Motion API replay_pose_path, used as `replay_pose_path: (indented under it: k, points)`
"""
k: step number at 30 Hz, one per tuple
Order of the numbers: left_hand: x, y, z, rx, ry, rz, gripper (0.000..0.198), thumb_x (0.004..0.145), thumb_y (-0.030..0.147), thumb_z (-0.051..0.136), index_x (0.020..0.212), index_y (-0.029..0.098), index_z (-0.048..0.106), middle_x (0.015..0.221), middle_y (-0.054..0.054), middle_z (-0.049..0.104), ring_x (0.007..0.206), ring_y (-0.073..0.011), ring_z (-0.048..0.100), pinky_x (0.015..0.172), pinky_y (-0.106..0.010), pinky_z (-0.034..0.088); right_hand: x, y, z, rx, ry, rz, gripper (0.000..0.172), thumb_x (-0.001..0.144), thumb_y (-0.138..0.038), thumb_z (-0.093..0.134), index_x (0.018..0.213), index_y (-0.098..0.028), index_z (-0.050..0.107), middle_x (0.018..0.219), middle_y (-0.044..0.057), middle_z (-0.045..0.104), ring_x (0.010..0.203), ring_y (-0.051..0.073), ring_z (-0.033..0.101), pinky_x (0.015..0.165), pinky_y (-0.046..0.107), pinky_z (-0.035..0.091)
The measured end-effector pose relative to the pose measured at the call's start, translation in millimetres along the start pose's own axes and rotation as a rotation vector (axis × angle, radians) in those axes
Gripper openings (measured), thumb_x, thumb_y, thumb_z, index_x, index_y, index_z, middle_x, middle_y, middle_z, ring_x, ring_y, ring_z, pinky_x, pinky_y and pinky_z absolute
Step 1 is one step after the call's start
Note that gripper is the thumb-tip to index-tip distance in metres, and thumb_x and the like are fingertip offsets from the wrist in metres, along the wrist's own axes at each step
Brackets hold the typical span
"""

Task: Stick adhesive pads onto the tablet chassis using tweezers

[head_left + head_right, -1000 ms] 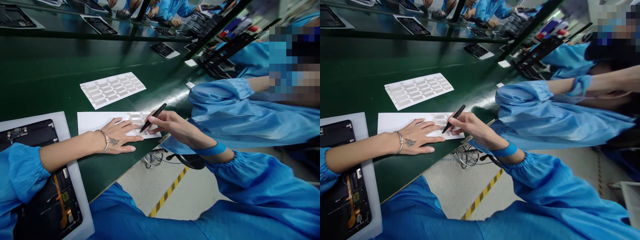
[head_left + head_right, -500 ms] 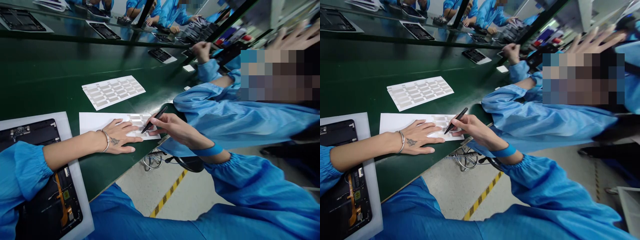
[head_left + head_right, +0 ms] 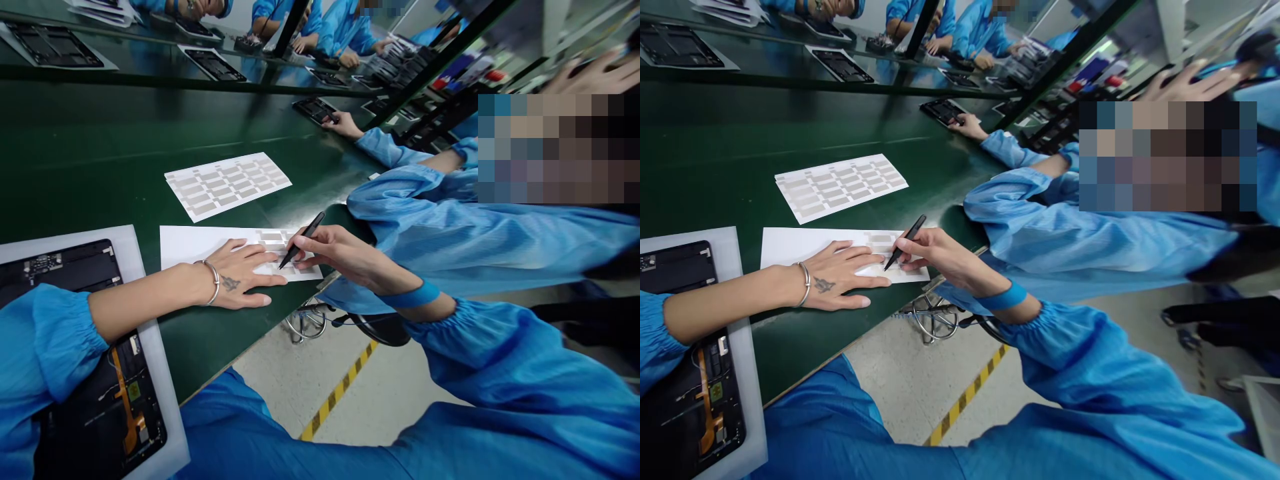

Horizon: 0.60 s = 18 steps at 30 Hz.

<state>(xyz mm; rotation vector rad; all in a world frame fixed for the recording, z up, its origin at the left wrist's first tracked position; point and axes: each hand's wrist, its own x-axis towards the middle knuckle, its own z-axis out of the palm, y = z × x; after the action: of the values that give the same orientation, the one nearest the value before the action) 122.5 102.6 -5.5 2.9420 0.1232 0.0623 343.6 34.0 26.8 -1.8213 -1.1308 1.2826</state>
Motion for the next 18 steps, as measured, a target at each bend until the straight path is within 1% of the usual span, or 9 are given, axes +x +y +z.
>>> replay_pose_path:
  k: [4,7,9,11,13,14,16,17,18]
  points:
    - [-1,0,-0.6,-0.008,0.003,-0.004,0.043,0.097,0.048,0.045,0.138,0.036,0.050,0.152,-0.005,0.039,0.138,-0.0270,0.035,0.109,-0.047,0.026,-1,2,2,0.006,0.016,-0.017,0.045,0.061,-0.059,0.081,0.066,-0.016,0.069,0.066,0.004,0.067,0.063,0.015,0.064,0.068,0.031,0.056]
    - [-2,-3,1.4,-0.022,0.024,0.018,0.042,0.097,0.046,0.046,0.137,0.034,0.052,0.151,-0.007,0.040,0.138,-0.0274,0.035,0.109,-0.048,0.027,-5,4,4,-0.016,0.068,-0.076,0.042,0.065,-0.056,0.080,0.066,-0.016,0.069,0.064,0.005,0.068,0.063,0.016,0.064,0.068,0.032,0.054]
    - [0,-4,5.3,-0.033,0.038,0.030,0.043,0.097,0.046,0.047,0.137,0.033,0.052,0.151,-0.008,0.041,0.138,-0.0279,0.035,0.109,-0.050,0.029,-11,3,7,-0.028,0.125,-0.134,0.040,0.066,-0.056,0.079,0.070,-0.018,0.069,0.066,0.005,0.068,0.064,0.017,0.064,0.068,0.033,0.053]
    - [3,-2,8.8,-0.040,0.046,0.014,0.043,0.096,0.046,0.048,0.137,0.034,0.053,0.149,-0.008,0.043,0.138,-0.0283,0.037,0.108,-0.051,0.030,-19,-5,12,-0.010,0.201,-0.214,0.038,0.066,-0.056,0.078,0.074,-0.020,0.069,0.071,0.004,0.069,0.067,0.019,0.065,0.070,0.036,0.054]
    - [4,4,8.0,-0.029,0.019,-0.010,0.044,0.096,0.048,0.049,0.138,0.035,0.052,0.149,-0.007,0.043,0.138,-0.0281,0.037,0.109,-0.051,0.031,-30,-16,19,0.063,0.296,-0.318,0.035,0.066,-0.056,0.077,0.073,-0.023,0.069,0.076,0.003,0.069,0.070,0.021,0.065,0.077,0.040,0.054]
    - [1,6,5.0,-0.017,-0.003,-0.011,0.046,0.096,0.050,0.049,0.140,0.036,0.049,0.151,-0.006,0.041,0.140,-0.0279,0.036,0.109,-0.050,0.030,-36,-23,24,0.114,0.345,-0.371,0.033,0.067,-0.056,0.077,0.073,-0.025,0.069,0.077,0.003,0.068,0.072,0.021,0.065,0.081,0.042,0.053]
    - [-16,5,-6.3,0.024,-0.018,-0.015,0.051,0.096,0.053,0.047,0.145,0.037,0.042,0.155,-0.004,0.034,0.143,-0.0271,0.029,0.112,-0.048,0.028,-45,-34,34,0.210,0.402,-0.446,0.023,0.073,-0.050,0.074,0.074,-0.027,0.071,0.082,0.004,0.068,0.077,0.022,0.066,0.092,0.045,0.049]
    - [-32,2,-14.1,0.051,-0.002,-0.043,0.052,0.097,0.054,0.045,0.146,0.036,0.040,0.156,-0.004,0.032,0.144,-0.0265,0.028,0.112,-0.047,0.027,-48,-38,39,0.229,0.409,-0.458,0.020,0.076,-0.048,0.072,0.075,-0.028,0.072,0.083,0.005,0.068,0.081,0.022,0.066,0.097,0.045,0.046]
    - [-53,-3,-22.8,0.081,0.029,-0.111,0.051,0.099,0.052,0.043,0.146,0.034,0.040,0.154,-0.004,0.035,0.142,-0.0260,0.030,0.111,-0.045,0.029,-49,-42,44,0.223,0.408,-0.477,0.020,0.078,-0.049,0.070,0.073,-0.030,0.071,0.086,0.007,0.069,0.086,0.024,0.067,0.098,0.047,0.045]
